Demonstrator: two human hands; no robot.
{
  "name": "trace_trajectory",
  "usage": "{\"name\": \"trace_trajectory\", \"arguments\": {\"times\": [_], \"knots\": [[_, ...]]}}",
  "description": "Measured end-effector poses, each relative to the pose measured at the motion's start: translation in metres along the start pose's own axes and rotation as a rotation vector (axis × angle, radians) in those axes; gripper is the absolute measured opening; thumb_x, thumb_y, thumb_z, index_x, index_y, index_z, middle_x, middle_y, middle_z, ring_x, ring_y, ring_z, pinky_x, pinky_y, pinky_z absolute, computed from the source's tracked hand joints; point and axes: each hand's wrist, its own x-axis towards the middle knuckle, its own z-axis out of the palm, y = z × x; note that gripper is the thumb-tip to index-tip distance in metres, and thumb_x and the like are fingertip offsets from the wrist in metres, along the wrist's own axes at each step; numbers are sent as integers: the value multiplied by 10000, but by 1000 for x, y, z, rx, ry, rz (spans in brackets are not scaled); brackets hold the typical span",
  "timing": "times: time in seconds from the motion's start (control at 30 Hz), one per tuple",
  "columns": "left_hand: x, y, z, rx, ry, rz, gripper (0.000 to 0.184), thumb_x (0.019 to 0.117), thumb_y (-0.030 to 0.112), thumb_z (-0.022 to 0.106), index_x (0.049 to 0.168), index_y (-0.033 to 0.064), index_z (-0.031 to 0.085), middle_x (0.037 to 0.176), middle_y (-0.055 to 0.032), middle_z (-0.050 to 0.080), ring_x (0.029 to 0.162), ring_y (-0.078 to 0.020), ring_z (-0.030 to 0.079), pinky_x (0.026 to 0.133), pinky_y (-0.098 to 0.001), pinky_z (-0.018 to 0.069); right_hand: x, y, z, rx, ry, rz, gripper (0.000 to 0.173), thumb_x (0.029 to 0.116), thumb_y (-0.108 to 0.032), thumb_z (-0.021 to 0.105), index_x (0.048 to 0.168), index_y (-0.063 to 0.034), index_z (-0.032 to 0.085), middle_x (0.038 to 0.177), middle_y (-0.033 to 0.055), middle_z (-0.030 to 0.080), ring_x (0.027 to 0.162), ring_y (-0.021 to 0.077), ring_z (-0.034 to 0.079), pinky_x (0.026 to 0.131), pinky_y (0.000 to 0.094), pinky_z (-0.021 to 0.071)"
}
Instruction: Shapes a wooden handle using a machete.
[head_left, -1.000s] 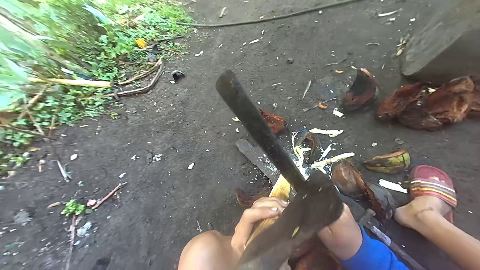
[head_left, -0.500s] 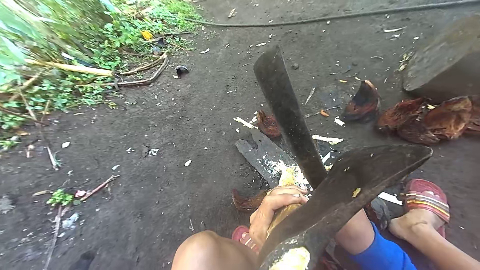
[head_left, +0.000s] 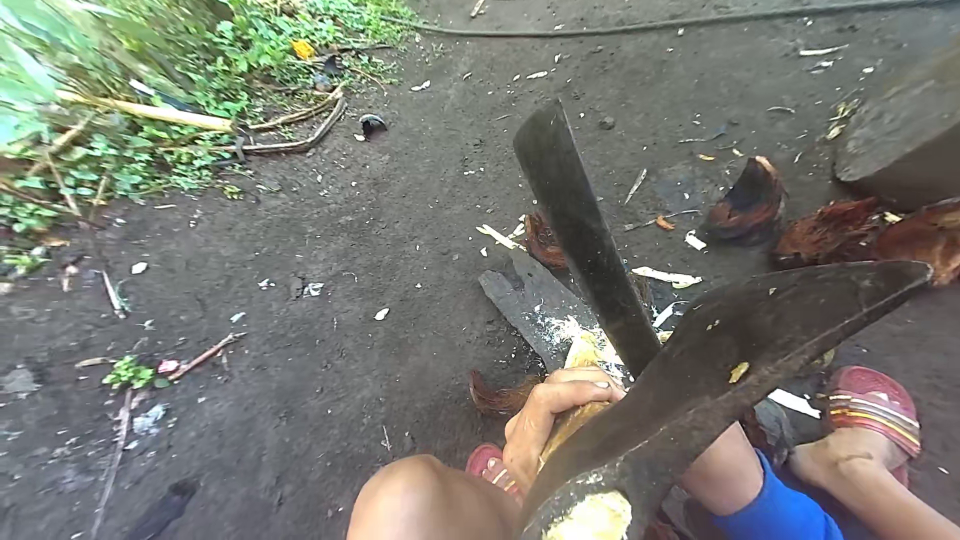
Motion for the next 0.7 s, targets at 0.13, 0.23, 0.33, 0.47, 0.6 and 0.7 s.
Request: {"name": "trace_trajectory", "arguments": {"times": [0.13, 0.23, 0.33, 0.47, 0.6, 0.7], "knots": [[1, 0, 0, -26, 4, 13, 211, 929, 156, 730, 1085, 29, 667, 972, -101, 729, 929, -199, 720, 867, -341, 607, -7, 14, 22, -20, -172, 130, 350, 1009, -269, 511, 1211, -12, 633, 717, 68, 695, 635, 200, 707, 588, 419, 594], [0, 0, -2, -15, 5, 19, 204, 925, 143, 726, 1089, 34, 669, 971, -101, 729, 913, -200, 722, 852, -342, 611, -4, 13, 20, 3, -317, 243, 412, 1052, -278, 498, 1307, 26, 606, 849, 144, 739, 775, 294, 739, 741, 492, 598], [0, 0, -1, 1, 13, 16, 216, 923, 150, 732, 1090, 29, 667, 971, -104, 730, 912, -198, 722, 849, -335, 610, -7, 8, 16, -17, -144, 100, 344, 995, -267, 510, 1170, -9, 656, 680, 59, 677, 595, 169, 680, 554, 361, 569], [1, 1, -3, 7, 7, -5, 209, 930, 153, 723, 1086, 26, 666, 965, -99, 728, 916, -189, 720, 859, -327, 605, -3, -3, 4, 30, -42, 27, 317, 1017, -263, 493, 1149, -18, 646, 697, 5, 661, 622, 38, 642, 595, 217, 545], [2, 0, -4, -7, 11, 2, 202, 928, 135, 717, 1088, 22, 665, 966, -101, 724, 917, -191, 716, 858, -337, 604, -8, 5, 21, -29, -100, 75, 320, 984, -238, 523, 1159, -2, 647, 666, 63, 672, 581, 187, 688, 533, 372, 567], [1, -1, -7, -11, 25, -23, 216, 921, 143, 726, 1089, 17, 676, 970, -99, 721, 915, -188, 708, 871, -340, 596, -6, 4, 25, -45, -170, 99, 343, 986, -231, 502, 1198, 5, 635, 681, 84, 677, 612, 245, 705, 566, 439, 580]]}}
